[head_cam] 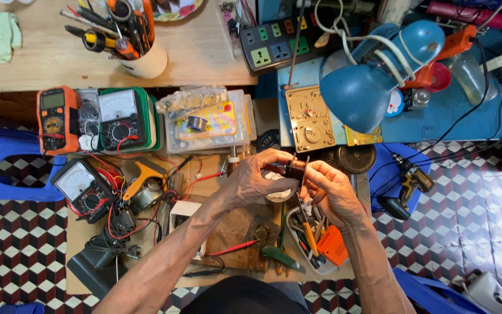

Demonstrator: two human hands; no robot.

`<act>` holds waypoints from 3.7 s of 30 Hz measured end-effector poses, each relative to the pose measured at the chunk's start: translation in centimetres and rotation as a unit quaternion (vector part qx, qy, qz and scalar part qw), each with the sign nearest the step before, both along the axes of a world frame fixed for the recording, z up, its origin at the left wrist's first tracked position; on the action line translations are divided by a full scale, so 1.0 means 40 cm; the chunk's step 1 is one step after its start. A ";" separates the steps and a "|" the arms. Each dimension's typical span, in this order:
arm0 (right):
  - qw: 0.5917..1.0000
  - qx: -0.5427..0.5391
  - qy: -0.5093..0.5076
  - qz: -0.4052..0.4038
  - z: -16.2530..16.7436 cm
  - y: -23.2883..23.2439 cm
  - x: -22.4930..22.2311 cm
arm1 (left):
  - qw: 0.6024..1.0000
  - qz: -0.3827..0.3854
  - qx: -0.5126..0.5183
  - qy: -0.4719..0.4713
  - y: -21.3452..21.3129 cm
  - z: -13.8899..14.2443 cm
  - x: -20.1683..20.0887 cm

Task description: The person winds copper wire around a small cylindrical core to form an electromagnet coil. They repeatedly wrap the wire by hand, adjust the coil, and use a small tool to press or secure the windings. The work is performed at a cluttered electronics workbench with multimeters and other tools visible.

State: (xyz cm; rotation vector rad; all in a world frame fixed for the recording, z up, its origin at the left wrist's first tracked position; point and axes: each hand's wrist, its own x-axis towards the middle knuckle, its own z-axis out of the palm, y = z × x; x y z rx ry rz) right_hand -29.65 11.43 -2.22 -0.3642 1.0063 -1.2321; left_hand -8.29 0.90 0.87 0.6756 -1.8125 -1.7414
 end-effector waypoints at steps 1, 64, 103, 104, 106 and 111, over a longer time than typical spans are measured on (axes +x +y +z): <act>1.000 0.008 -0.028 -0.001 -0.005 -0.018 -0.005 | 0.995 0.009 0.104 0.001 -0.004 -0.001 -0.020; 0.947 -0.065 0.203 -0.239 0.146 0.116 0.143 | 0.971 0.105 0.215 -0.012 0.023 0.041 -0.109; 0.961 -0.008 0.174 -0.215 0.154 0.129 0.154 | 0.969 0.047 0.242 -0.009 0.033 -0.011 -0.088; 0.965 0.000 0.159 -0.207 0.157 0.132 0.150 | 0.969 0.046 0.242 -0.007 0.034 -0.012 -0.089; 0.973 0.017 0.131 -0.190 0.167 0.138 0.138 | 0.975 0.053 0.213 -0.015 0.036 -0.017 -0.082; 0.984 0.025 0.045 -0.172 0.202 0.147 0.097 | 0.986 0.059 0.130 -0.088 0.033 -0.035 -0.053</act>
